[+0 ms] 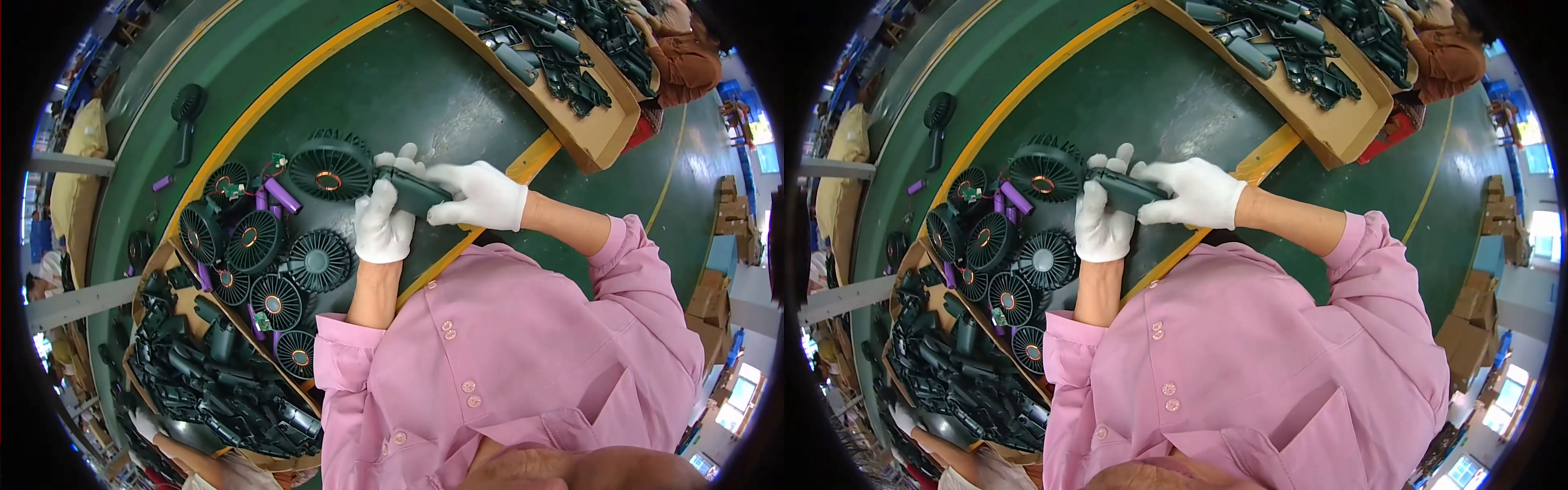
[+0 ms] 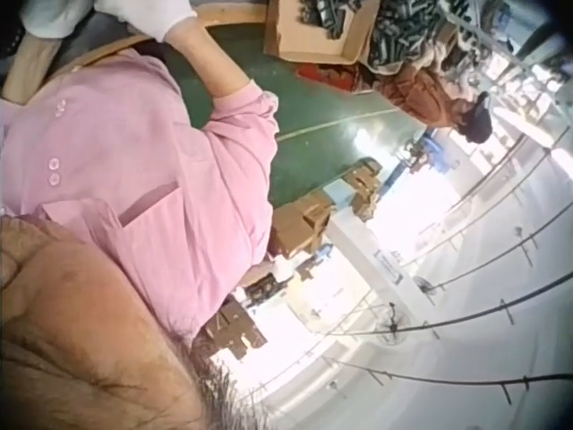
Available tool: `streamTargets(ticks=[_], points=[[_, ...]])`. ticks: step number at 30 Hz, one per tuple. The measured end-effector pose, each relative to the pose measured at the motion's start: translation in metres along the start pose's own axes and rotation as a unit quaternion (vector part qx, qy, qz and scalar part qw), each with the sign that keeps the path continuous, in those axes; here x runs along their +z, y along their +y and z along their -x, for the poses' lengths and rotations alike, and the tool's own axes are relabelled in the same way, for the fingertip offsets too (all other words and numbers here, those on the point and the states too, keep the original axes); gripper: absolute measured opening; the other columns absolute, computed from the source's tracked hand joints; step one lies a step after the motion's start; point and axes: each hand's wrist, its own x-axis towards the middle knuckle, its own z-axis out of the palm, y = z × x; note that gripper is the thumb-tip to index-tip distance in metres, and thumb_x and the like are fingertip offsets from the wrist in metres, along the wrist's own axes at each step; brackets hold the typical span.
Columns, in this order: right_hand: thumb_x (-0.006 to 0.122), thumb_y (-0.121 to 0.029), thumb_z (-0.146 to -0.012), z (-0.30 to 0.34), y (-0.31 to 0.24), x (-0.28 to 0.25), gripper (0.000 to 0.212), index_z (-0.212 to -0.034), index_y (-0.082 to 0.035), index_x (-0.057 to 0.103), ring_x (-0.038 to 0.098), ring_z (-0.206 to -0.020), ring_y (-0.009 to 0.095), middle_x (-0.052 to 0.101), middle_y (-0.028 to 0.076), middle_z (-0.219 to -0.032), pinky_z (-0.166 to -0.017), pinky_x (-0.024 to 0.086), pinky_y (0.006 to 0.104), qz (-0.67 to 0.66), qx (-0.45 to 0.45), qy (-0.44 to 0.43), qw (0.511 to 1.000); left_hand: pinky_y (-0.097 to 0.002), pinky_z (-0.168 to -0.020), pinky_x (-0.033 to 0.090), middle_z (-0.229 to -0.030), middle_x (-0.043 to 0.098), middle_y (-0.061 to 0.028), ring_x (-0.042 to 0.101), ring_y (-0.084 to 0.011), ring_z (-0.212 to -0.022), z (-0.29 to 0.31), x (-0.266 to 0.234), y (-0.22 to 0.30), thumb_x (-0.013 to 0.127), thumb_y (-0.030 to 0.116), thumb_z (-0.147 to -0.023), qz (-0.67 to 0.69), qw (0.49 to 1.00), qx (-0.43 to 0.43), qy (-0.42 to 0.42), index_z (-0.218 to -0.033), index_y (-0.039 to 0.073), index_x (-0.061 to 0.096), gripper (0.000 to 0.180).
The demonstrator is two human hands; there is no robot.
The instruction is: The person assembles portable mini fans by inserting batteries and fan head assemblies into handle casings and snapping the covers closed by hand. They place the assembled fans onto the conveyor belt.
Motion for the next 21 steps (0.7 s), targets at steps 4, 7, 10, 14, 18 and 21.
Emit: streamTargets(ticks=[4, 7, 10, 14, 18, 21], points=[[0.069, -0.033, -0.079, -0.003, 0.01, 0.01, 0.044, -0.105, 0.001, 0.057, 0.065, -0.074, 0.035, 0.064, 0.021, -0.078, -0.068, 0.05, 0.0386, 0.045, -0.035, -0.039, 0.998, -0.045, -0.105, 0.039, -0.113, 0.06, -0.0119, 0.05, -0.0313, -0.122, 0.003, -0.005, -0.001, 0.068, 0.019, -0.088, -0.025, 0.999, -0.001, -0.047, -0.122, 0.005, 0.049, 0.042], [0.065, -0.04, -0.082, -0.006, 0.023, 0.019, 0.043, -0.099, -0.001, 0.056, 0.064, -0.077, 0.04, 0.065, 0.022, -0.079, -0.068, 0.05, 0.0445, 0.076, -0.068, 0.016, 0.995, -0.048, -0.103, 0.041, -0.11, 0.063, -0.0096, 0.054, -0.0318, -0.116, 0.005, -0.002, 0.0, 0.071, 0.021, -0.086, -0.035, 0.999, 0.0, -0.042, -0.118, 0.009, 0.054, 0.038], [0.066, -0.04, -0.081, -0.01, 0.031, 0.032, 0.043, -0.1, -0.003, 0.056, 0.064, -0.075, 0.04, 0.065, 0.021, -0.079, -0.068, 0.051, 0.0453, 0.096, -0.097, 0.071, 0.988, -0.0457, -0.1, 0.043, -0.109, 0.062, -0.0111, 0.056, -0.0297, -0.111, 0.005, -0.005, -0.004, 0.068, 0.017, -0.087, -0.064, 0.997, 0.028, -0.009, -0.119, 0.006, 0.052, 0.038], [0.066, -0.041, -0.08, -0.021, 0.038, 0.045, 0.042, -0.098, -0.003, 0.057, 0.064, -0.074, 0.039, 0.065, 0.02, -0.08, -0.067, 0.052, 0.0455, 0.1, -0.1, 0.104, 0.984, -0.042, -0.097, 0.046, -0.108, 0.061, -0.0122, 0.057, -0.0272, -0.108, 0.005, -0.008, -0.004, 0.065, 0.011, -0.088, -0.047, 0.998, 0.043, 0.013, -0.119, 0.003, 0.05, 0.035], [0.067, -0.042, -0.078, -0.029, 0.047, 0.055, 0.043, -0.096, -0.004, 0.059, 0.065, -0.07, 0.038, 0.066, 0.019, -0.077, -0.065, 0.053, 0.0446, 0.094, -0.145, 0.135, 0.976, -0.0415, -0.096, 0.046, -0.108, 0.062, -0.0119, 0.058, -0.0267, -0.106, 0.005, -0.005, -0.004, 0.065, 0.012, -0.088, -0.075, 0.996, 0.046, 0.019, -0.119, 0.003, 0.051, 0.035], [0.067, -0.043, -0.076, -0.032, 0.039, 0.05, 0.043, -0.094, -0.005, 0.061, 0.065, -0.069, 0.037, 0.065, 0.019, -0.075, -0.065, 0.053, 0.0441, 0.123, -0.12, 0.129, 0.977, -0.042, -0.097, 0.046, -0.107, 0.063, -0.0121, 0.06, -0.0262, -0.104, 0.001, -0.011, -0.001, 0.066, 0.016, -0.089, -0.052, 0.997, 0.046, 0.018, -0.119, 0.003, 0.051, 0.036]])
